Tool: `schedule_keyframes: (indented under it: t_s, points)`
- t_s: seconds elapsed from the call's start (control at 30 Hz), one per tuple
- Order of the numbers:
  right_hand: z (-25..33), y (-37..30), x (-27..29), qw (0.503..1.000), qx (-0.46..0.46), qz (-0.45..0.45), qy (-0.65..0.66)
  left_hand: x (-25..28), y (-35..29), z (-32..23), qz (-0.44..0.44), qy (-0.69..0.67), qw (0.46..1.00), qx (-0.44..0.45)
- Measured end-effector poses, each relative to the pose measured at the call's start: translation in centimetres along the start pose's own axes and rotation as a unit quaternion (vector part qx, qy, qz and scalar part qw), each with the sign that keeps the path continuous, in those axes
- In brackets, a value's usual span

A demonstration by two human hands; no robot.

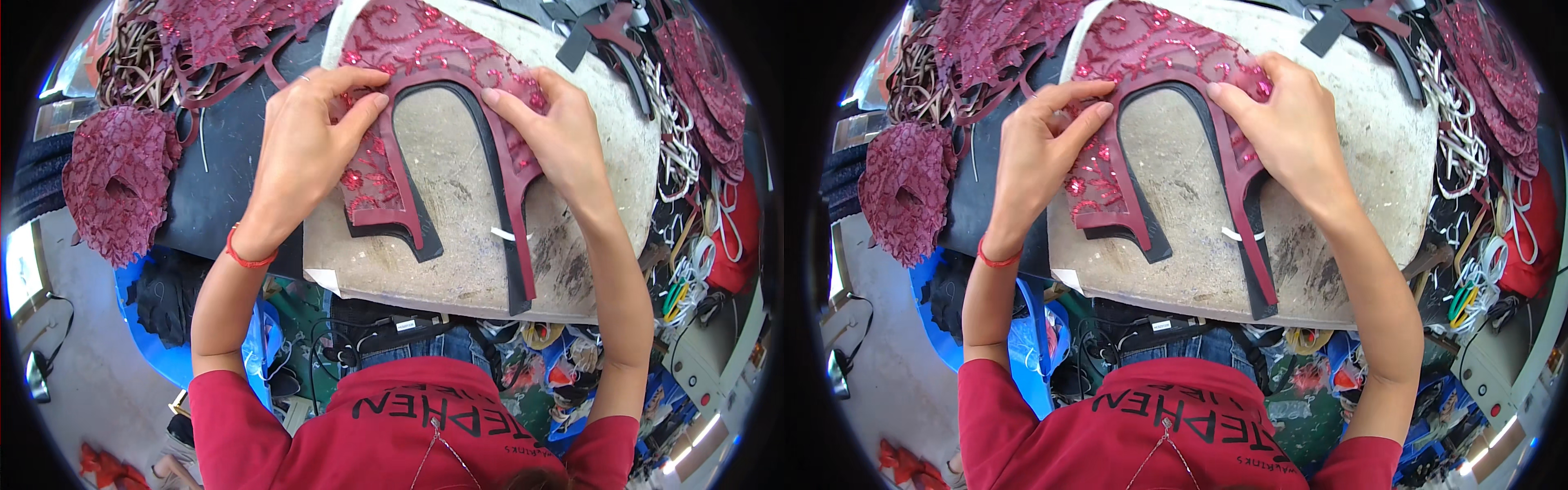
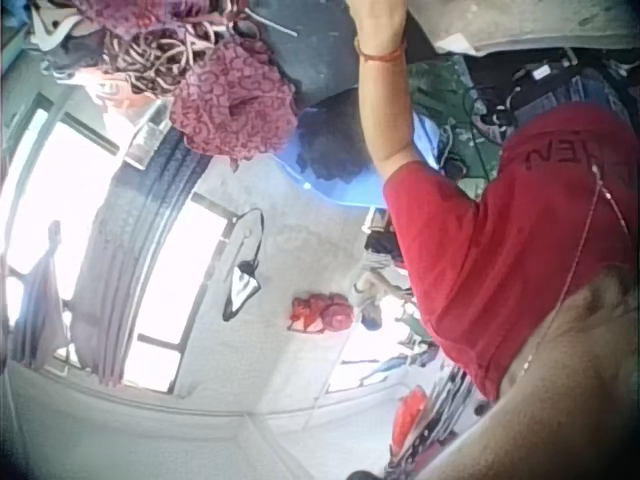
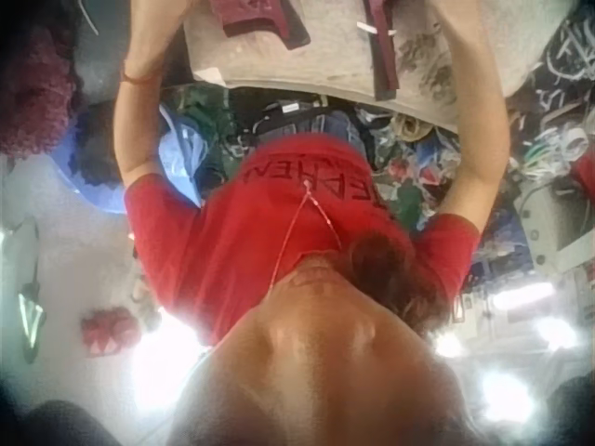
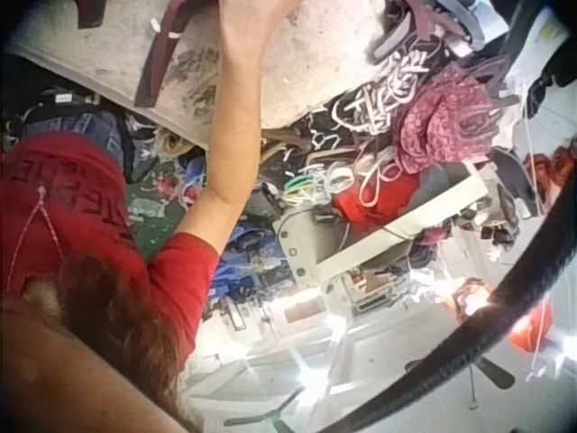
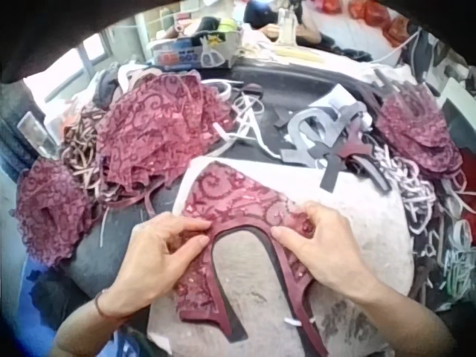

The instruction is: The person aligns fabric shoe upper components onto reinforcement pieces, removes the backing from adhesive strips to secure the layers together, and flattens the seams using a hammer.

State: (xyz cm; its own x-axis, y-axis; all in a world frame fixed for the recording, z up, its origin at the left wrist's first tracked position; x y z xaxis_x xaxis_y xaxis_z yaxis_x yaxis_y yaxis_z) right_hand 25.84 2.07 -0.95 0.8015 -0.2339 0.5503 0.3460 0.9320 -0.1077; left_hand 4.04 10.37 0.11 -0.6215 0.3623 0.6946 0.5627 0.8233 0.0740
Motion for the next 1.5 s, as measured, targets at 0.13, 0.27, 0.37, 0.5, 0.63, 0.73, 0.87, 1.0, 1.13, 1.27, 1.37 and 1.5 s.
schedule_keyframes:
  t_s: [0.13,0.27,0.37,0.5,0.63,0.73,0.87,1.0,1.13,1.27,1.37,1.5]
  points:
    - [0.0,0.7,0.9,0.996,-0.074,0.056,-0.011,0.2,0.2,-2.9,-0.036,0.249,0.954,-0.162]
    - [0.0,0.6,1.0,0.992,0.027,-0.023,-0.118,-3.5,0.3,-4.1,0.109,0.202,0.921,-0.316]
    - [0.0,-3.3,1.3,0.995,-0.038,-0.016,0.088,-3.3,0.0,-3.8,0.11,0.192,0.929,-0.296]
    - [0.4,-9.5,0.7,0.95,-0.176,-0.023,0.255,-3.7,-0.2,-4.5,0.107,0.212,0.925,-0.298]
    - [1.1,-11.0,0.9,0.95,-0.185,-0.006,0.252,-4.1,-0.4,-4.8,0.089,0.29,0.889,-0.342]
    - [0.9,-11.1,0.5,0.948,-0.197,-0.012,0.251,-4.1,-0.4,-5.0,0.096,0.254,0.905,-0.326]
    - [0.0,-10.9,0.1,0.963,-0.187,-0.014,0.195,-4.8,-0.4,-5.8,0.075,0.247,0.916,-0.308]
    - [0.4,-10.1,0.3,0.992,-0.119,-0.017,0.041,-5.9,-0.6,-7.6,0.06,0.285,0.926,-0.238]
    - [0.4,-12.7,0.1,0.954,-0.204,-0.02,0.219,-6.6,-0.6,-7.2,0.012,0.272,0.925,-0.266]
    - [0.4,-14.4,0.5,0.929,-0.247,-0.012,0.275,-6.8,-0.6,-7.2,0.016,0.27,0.926,-0.262]
    - [-0.4,-15.3,0.6,0.917,-0.271,-0.006,0.291,-6.8,-0.6,-7.2,0.006,0.268,0.927,-0.263]
    - [-1.0,-19.0,3.4,0.939,-0.261,-0.071,0.214,-6.5,-0.8,-7.1,0.003,0.269,0.922,-0.277]
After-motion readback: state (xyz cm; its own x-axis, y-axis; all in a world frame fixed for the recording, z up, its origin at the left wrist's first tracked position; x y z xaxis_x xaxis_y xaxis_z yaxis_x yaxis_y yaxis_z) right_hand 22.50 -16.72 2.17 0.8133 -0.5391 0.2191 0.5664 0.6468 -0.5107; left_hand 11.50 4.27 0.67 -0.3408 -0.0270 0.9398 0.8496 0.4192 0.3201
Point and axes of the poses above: each hand's wrist, its own y-axis towards the middle knuckle, its own x-axis out of the back of the hand, z = x × y, the point moved 3 cm from there along y, towards the middle knuckle, and after that the axes turned 2 degrees about z, right-handed, at the moved point
